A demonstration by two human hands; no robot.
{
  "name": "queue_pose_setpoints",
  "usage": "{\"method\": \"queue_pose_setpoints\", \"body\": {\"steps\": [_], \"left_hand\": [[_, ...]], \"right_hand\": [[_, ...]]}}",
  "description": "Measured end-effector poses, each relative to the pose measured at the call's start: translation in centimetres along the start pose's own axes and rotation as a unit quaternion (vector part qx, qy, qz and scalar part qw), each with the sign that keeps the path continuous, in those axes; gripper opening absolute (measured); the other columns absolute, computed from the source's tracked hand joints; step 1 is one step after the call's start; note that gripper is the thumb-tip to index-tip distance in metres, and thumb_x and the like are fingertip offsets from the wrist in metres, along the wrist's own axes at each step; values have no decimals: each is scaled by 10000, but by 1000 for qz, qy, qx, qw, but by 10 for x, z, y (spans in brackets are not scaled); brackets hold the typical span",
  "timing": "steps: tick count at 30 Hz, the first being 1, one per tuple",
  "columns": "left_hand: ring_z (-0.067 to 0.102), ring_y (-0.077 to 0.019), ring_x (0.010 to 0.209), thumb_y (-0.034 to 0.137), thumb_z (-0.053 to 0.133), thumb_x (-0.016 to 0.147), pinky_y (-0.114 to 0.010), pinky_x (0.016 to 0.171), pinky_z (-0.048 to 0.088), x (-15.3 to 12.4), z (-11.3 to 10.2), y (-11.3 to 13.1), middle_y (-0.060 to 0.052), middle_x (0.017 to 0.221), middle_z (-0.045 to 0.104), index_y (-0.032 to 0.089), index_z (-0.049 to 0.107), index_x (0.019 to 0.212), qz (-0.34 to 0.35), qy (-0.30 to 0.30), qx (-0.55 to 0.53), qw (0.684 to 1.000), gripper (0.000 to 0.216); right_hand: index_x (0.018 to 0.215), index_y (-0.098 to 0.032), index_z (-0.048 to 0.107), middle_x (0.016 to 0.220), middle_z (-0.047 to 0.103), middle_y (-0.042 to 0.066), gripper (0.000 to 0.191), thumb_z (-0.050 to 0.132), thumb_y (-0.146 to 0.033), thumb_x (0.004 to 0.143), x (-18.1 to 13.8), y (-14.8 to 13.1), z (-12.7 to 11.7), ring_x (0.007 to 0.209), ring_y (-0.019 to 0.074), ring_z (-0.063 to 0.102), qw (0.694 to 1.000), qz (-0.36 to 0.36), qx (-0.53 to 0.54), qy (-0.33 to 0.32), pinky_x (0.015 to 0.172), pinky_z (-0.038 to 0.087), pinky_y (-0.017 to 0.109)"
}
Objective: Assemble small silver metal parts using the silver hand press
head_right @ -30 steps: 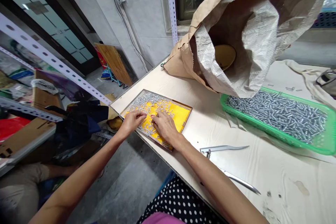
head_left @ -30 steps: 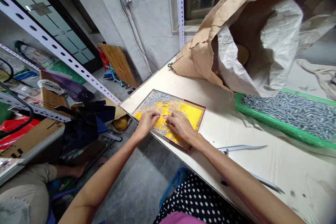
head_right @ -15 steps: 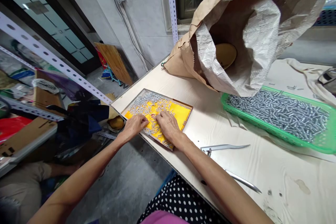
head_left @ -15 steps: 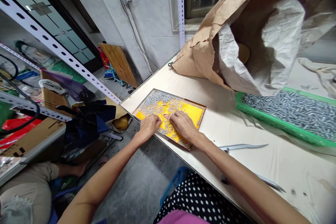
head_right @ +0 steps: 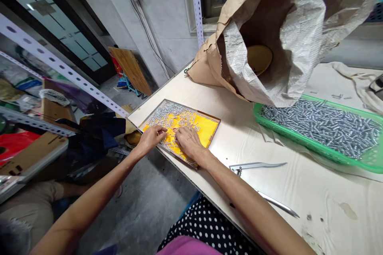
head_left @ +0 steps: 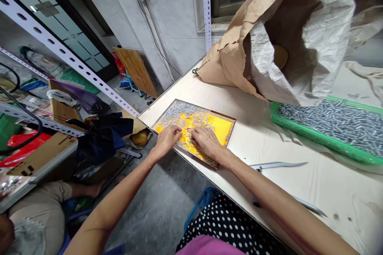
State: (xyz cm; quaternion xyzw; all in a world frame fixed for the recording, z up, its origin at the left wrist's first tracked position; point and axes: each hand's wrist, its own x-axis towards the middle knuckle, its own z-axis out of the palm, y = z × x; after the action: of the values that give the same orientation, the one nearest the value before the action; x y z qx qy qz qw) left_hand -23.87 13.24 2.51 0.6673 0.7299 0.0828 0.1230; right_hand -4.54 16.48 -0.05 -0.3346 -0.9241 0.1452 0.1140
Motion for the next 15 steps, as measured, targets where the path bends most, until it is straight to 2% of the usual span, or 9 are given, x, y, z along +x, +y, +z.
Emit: {"method": "queue_pose_setpoints", "body": {"steps": [2, 5, 8, 12, 15], "left_hand": [[629, -182, 851, 231, 568, 861, -270, 769, 455, -3, -1, 0, -57, 934, 699, 181, 730, 983, 24, -10, -6, 1000, 209], [625, -184, 845, 262, 607, 846, -263, 744, 447, -8, -4, 3, -47, 909, 691, 195, 747, 919, 61, -55, -4, 997, 172], [624, -203, 870, 289, 657, 821, -265, 724, 440, -12, -6, 9, -49, 902, 683, 203, 754, 893, 80, -91, 33, 992, 148], [622, -221, 925, 271, 655, 825, -263, 721, 435, -9, -5, 11, -55, 915, 689, 211, 751, 866, 96, -107, 75, 987, 121], [628, -219, 899, 256, 609, 850, -272, 712, 431, -6, -2, 8, -67, 911, 694, 191, 741, 853, 99, -99, 73, 987, 147]], "right_hand": [[982, -157, 660, 1025, 633, 105, 216, 460, -236, 974, 0, 4, -1, 960, 225, 534, 1000, 24, 0, 6, 813, 369, 339], [985, -163, 655, 1024, 625, 99, 219, 448, -235, 974, -3, 10, -3, 929, 216, 546, 997, 72, 8, 19, 790, 382, 320], [1083, -173, 635, 1050, 611, 96, 238, 426, -215, 976, -6, 14, -4, 941, 212, 553, 994, 100, 20, 36, 796, 393, 305], [1236, -172, 575, 1099, 592, 105, 309, 457, -173, 950, -12, 17, -8, 990, 212, 553, 993, 87, 36, 69, 821, 402, 301], [1170, -180, 619, 1063, 598, 100, 264, 488, -182, 941, -23, 23, -20, 947, 202, 557, 994, 62, 48, 70, 804, 399, 299]]}}
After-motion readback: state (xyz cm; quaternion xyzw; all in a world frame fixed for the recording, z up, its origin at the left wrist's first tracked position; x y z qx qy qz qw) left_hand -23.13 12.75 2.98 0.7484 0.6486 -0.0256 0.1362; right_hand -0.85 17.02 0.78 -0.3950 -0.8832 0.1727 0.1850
